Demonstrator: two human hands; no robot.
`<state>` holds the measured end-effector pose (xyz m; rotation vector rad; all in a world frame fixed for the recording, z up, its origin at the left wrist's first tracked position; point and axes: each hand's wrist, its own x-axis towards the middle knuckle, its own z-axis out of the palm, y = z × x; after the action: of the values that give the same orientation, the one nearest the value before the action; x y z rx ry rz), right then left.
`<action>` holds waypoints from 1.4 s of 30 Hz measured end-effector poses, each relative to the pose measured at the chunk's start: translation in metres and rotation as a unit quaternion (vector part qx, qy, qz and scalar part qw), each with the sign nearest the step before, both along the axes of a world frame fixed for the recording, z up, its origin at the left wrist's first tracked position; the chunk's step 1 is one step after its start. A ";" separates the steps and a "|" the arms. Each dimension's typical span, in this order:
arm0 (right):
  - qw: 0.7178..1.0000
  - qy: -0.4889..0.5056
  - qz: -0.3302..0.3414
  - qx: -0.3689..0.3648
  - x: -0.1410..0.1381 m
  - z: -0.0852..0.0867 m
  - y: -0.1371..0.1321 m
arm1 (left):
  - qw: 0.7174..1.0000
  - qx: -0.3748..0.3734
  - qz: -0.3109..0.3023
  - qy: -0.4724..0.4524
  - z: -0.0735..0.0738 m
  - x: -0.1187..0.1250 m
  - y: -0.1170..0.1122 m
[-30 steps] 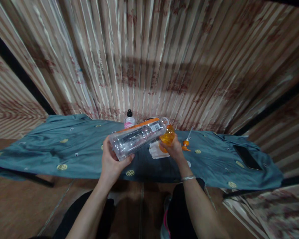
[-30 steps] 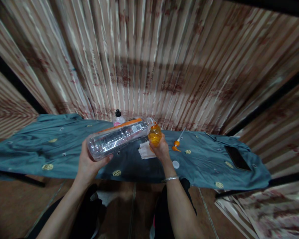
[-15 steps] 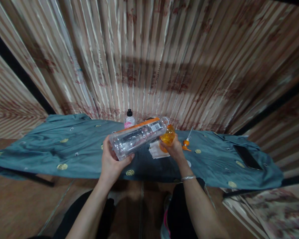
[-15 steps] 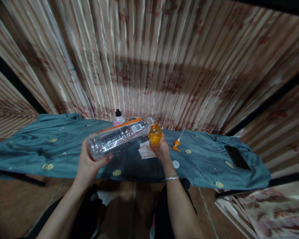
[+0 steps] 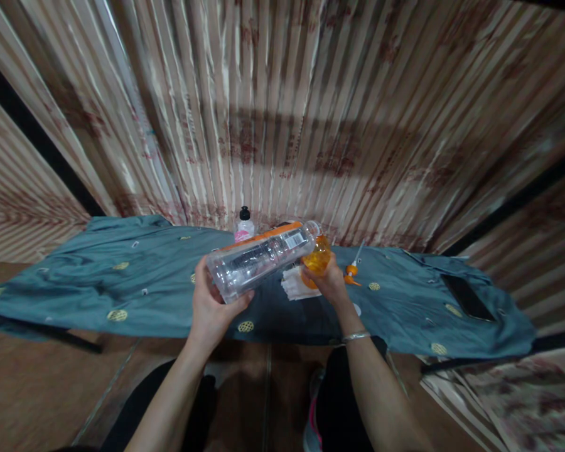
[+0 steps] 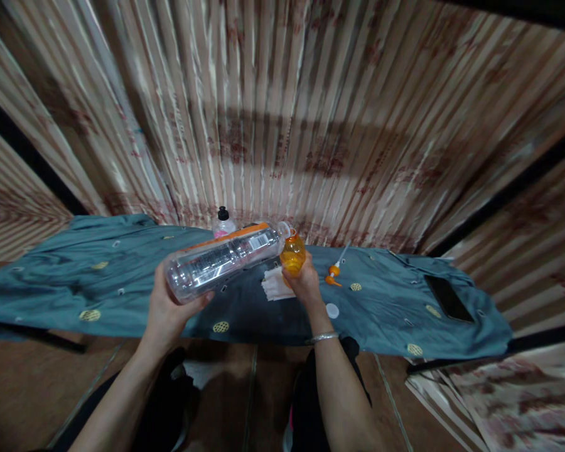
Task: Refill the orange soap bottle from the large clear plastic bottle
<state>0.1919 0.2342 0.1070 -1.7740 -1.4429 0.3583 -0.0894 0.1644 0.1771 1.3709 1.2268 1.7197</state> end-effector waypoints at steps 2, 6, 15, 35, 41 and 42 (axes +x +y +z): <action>1.000 -0.002 -0.004 -0.002 0.000 0.000 0.000 | 1.000 0.000 -0.003 0.003 0.002 0.000 -0.001; 1.000 -0.012 -0.016 -0.012 -0.001 0.000 0.000 | 1.000 0.000 -0.002 0.001 0.002 0.000 -0.001; 1.000 0.004 -0.001 -0.006 0.001 -0.001 0.000 | 1.000 0.013 -0.003 0.010 -0.004 -0.001 0.002; 1.000 0.010 -0.010 -0.001 0.001 -0.001 0.001 | 1.000 0.016 -0.009 0.007 -0.006 0.000 0.002; 1.000 0.014 -0.001 -0.008 0.003 -0.001 0.001 | 1.000 0.013 -0.010 0.000 -0.004 0.000 0.002; 1.000 0.013 0.001 -0.008 0.003 -0.001 0.001 | 1.000 0.013 -0.010 0.000 -0.004 0.000 0.002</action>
<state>0.1947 0.2347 0.1058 -1.7743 -1.4268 0.3948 -0.0899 0.1660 0.1726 1.3941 1.1907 1.7264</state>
